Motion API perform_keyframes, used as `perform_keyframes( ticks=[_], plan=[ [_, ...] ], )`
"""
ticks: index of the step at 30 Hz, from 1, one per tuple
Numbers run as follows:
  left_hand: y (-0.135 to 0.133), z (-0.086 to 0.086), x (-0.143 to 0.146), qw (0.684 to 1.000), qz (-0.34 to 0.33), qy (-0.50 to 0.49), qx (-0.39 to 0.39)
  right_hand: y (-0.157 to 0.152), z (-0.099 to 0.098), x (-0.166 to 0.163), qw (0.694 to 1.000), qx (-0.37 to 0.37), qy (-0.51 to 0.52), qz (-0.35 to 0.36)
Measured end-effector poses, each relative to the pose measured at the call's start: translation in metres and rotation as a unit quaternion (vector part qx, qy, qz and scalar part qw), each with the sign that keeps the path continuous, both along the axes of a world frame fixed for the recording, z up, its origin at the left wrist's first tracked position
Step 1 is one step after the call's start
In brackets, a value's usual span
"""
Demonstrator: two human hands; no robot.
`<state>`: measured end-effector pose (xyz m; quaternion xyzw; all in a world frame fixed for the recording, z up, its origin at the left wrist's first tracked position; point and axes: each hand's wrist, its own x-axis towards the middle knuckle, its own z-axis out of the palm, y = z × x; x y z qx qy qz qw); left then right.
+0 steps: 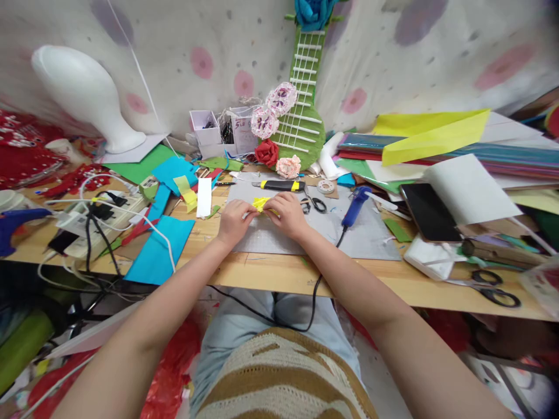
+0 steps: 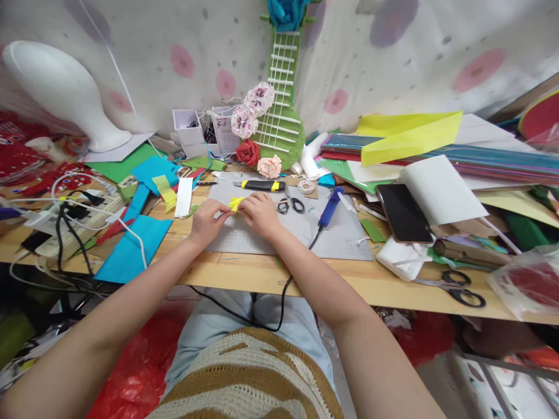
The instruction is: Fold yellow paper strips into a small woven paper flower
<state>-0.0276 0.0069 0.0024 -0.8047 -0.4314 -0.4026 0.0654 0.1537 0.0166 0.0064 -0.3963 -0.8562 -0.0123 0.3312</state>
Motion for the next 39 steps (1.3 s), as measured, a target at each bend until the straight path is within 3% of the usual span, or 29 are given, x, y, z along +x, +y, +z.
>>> perform_keyframes(
  ticks=[6, 18, 24, 30, 39],
  plan=[
    [0.002, 0.000, -0.004, 0.999, -0.011, -0.023, -0.021, 0.007, -0.004, 0.004, 1.000, 0.003, 0.014, 0.020],
    [-0.002, 0.003, -0.002, 0.999, -0.011, -0.029, -0.029, -0.002, 0.000, 0.002, 0.994, -0.069, 0.048, 0.071],
    [-0.004, 0.005, -0.001, 1.000, -0.008, 0.002, -0.026, -0.001, -0.003, -0.001, 0.998, -0.031, 0.021, 0.054],
    [-0.007, 0.009, -0.002, 0.998, -0.006, 0.055, -0.026, 0.002, -0.005, -0.001, 0.996, 0.005, 0.015, 0.089],
    [-0.010, 0.015, -0.003, 0.994, -0.018, 0.075, -0.080, 0.001, -0.004, 0.002, 0.993, -0.038, 0.041, 0.104]
  ],
)
